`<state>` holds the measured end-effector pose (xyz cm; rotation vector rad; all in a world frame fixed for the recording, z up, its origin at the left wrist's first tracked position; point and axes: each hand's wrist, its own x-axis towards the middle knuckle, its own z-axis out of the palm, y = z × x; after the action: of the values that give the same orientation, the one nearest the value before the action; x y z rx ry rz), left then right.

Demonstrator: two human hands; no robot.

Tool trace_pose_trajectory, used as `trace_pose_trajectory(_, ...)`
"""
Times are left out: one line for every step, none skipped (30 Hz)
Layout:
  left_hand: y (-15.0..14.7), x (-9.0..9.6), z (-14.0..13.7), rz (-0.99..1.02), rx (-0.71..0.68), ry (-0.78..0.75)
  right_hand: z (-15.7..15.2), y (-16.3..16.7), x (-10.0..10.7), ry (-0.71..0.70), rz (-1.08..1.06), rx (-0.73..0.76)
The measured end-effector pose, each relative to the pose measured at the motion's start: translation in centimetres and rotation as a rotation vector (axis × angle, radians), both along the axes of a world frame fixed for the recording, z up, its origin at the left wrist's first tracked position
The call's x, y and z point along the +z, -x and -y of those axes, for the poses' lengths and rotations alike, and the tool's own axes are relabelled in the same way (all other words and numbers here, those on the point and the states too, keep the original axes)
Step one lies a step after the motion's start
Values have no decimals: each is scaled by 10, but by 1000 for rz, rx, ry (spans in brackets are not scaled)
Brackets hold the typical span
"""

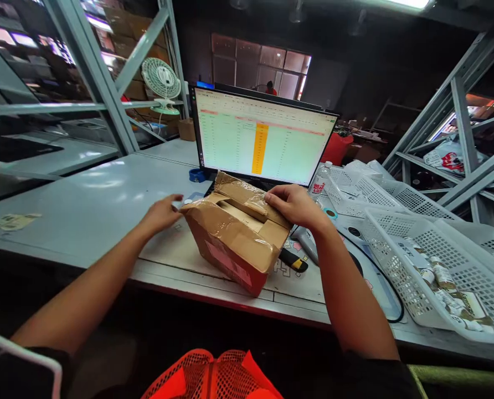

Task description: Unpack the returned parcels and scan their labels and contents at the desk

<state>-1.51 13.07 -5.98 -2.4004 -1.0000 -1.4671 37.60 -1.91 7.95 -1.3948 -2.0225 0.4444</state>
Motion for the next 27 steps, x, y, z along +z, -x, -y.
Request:
trace_pose_trajectory(-4,19,15,67,57,-19,3,2,0,-62,63,-31)
trace_pose_trajectory(-13,41,35,135,96,-46,6,5,0,-118,124,-66)
trace_pose_trajectory(-26,63,58,195,88,-81,9,9,1,-159,180,-103)
trace_pose_trajectory(-42,84,82,153,-3,-126,12,13,1,-183,234,-139)
trace_pose_trajectory(-62,102,106,43,-125,-145,15,19,1,-190,287,-177)
trace_pose_trajectory(-83,117,128,-139,-249,-132,17,25,2,-179,343,-222)
trace_pose_trajectory(-105,127,145,-322,-320,-109,18,31,3,-152,401,-279)
trace_pose_trajectory(-125,133,159,-465,-331,-63,19,37,3,-115,461,-344)
trace_pose_trajectory(-142,134,167,-562,-306,-19,19,43,3,-71,515,-407)
trace_pose_trajectory(-156,131,172,-602,-255,1,18,47,3,-29,553,-463)
trace_pose_trajectory(-166,125,175,-587,-194,-9,16,50,2,7,571,-504)
trace_pose_trajectory(-173,118,175,-533,-147,-52,13,52,0,31,568,-528)
trace_pose_trajectory(-176,112,174,-455,-122,-123,10,52,-2,47,545,-534)
trace_pose_trajectory(-177,106,172,-363,-121,-212,5,52,-4,60,513,-524)
trace_pose_trajectory(-176,102,170,-276,-143,-306,0,50,-7,68,477,-513)
trace_pose_trajectory(-173,99,169,-195,-182,-394,-5,48,-10,74,442,-503)
trace_pose_trajectory(-170,98,169,-113,-227,-472,-11,45,-13,83,408,-490)
trace_pose_trajectory(-167,97,169,-32,-266,-537,-15,42,-16,92,379,-477)
trace_pose_trajectory(-165,95,170,42,-294,-584,-19,39,-18,95,357,-464)
trace_pose_trajectory(-163,91,172,101,-307,-611,-22,37,-20,92,342,-452)
trace_pose_trajectory(-162,84,174,149,-304,-623,-24,34,-21,83,331,-443)
trace_pose_trajectory(-161,74,177,189,-293,-629,-26,31,-22,73,326,-436)
trace_pose_trajectory(-160,62,181,210,-286,-621,-26,29,-23,62,323,-435)
trace_pose_trajectory(-158,48,185,213,-279,-600,-27,27,-24,54,319,-431)
trace_pose_trajectory(-156,33,190,203,-269,-572,-27,25,-25,52,313,-420)
trace_pose_trajectory(-152,20,195,178,-255,-538,-28,23,-25,55,307,-409)
trace_pose_trajectory(-146,11,200,141,-245,-500,-28,22,-26,58,306,-399)
